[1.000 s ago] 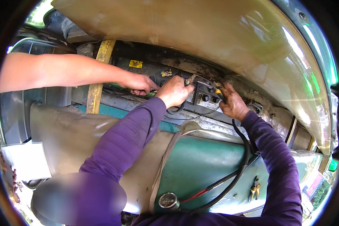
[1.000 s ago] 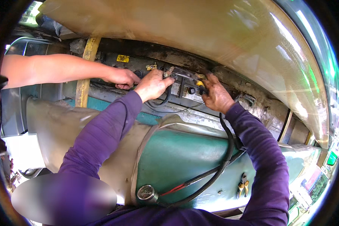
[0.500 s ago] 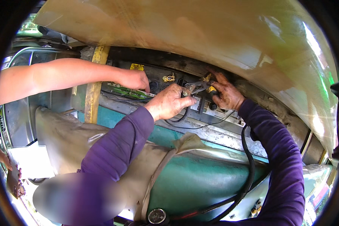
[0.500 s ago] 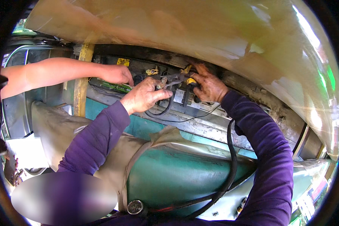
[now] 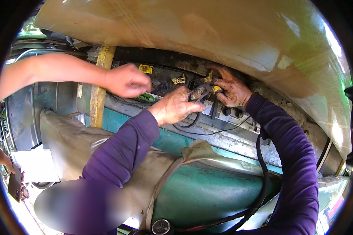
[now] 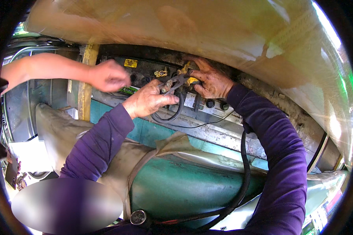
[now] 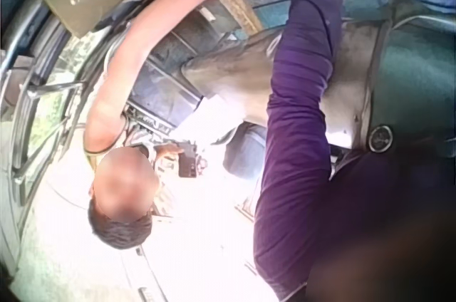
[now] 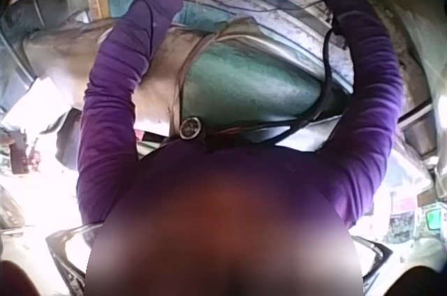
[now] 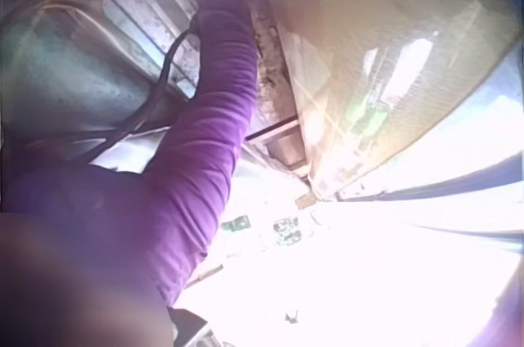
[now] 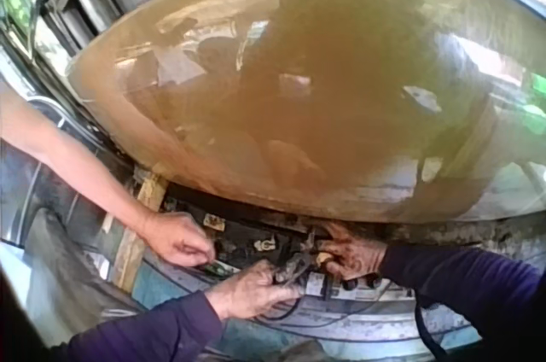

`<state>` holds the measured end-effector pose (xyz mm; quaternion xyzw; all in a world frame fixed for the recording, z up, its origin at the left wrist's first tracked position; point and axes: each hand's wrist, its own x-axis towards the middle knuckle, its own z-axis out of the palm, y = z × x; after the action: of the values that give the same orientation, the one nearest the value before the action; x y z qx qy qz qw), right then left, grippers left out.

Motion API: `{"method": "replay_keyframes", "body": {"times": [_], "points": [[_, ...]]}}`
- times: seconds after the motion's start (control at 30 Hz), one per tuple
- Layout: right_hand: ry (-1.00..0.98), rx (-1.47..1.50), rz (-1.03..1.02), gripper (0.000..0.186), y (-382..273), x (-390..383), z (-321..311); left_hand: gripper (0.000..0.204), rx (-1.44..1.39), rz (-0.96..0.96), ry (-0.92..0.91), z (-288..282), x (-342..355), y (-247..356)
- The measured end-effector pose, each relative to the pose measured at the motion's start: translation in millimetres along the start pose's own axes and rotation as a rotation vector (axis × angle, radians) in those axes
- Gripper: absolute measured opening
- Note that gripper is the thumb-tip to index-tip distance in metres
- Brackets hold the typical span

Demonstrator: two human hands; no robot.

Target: The person works on the vehicle's electrical system under the dashboard, using pliers and a screwdriver to strip, connect, and secure wires. They repeatedly adjust connections and test the wiring while another person observes.

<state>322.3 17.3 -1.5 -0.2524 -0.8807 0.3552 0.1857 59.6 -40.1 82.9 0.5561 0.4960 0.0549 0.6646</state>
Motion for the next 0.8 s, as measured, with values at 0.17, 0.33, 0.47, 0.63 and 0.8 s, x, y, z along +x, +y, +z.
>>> {"method": "replay_keyframes", "body": {"times": [0.17,0.33,0.47,0.63,0.8], "points": [[-0.146,-0.217,0.237,0.041,-28.4,-8.1,-16.1,0.032,0.015,0.094,0.092,7.5,4.9,-5.3],[-0.265,-0.109,0.534,0.034,-104.4,-28.4,-13.0,0.032,0.339,0.125,0.277,14.7,9.7,0.9],[-0.439,-0.269,0.371,0.026,-164.6,-16.6,-20.6,0.042,0.264,-0.013,0.341,22.6,2.2,11.7],[-0.507,0.523,1.388,0.028,-228.6,50.7,-83.6,0.038,0.294,0.034,0.383,32.0,-4.6,14.4],[-0.575,0.904,1.824,0.037,-237.5,115.4,-107.3,0.038,0.32,0.092,0.379,29.1,-13.0,14.8]]}}
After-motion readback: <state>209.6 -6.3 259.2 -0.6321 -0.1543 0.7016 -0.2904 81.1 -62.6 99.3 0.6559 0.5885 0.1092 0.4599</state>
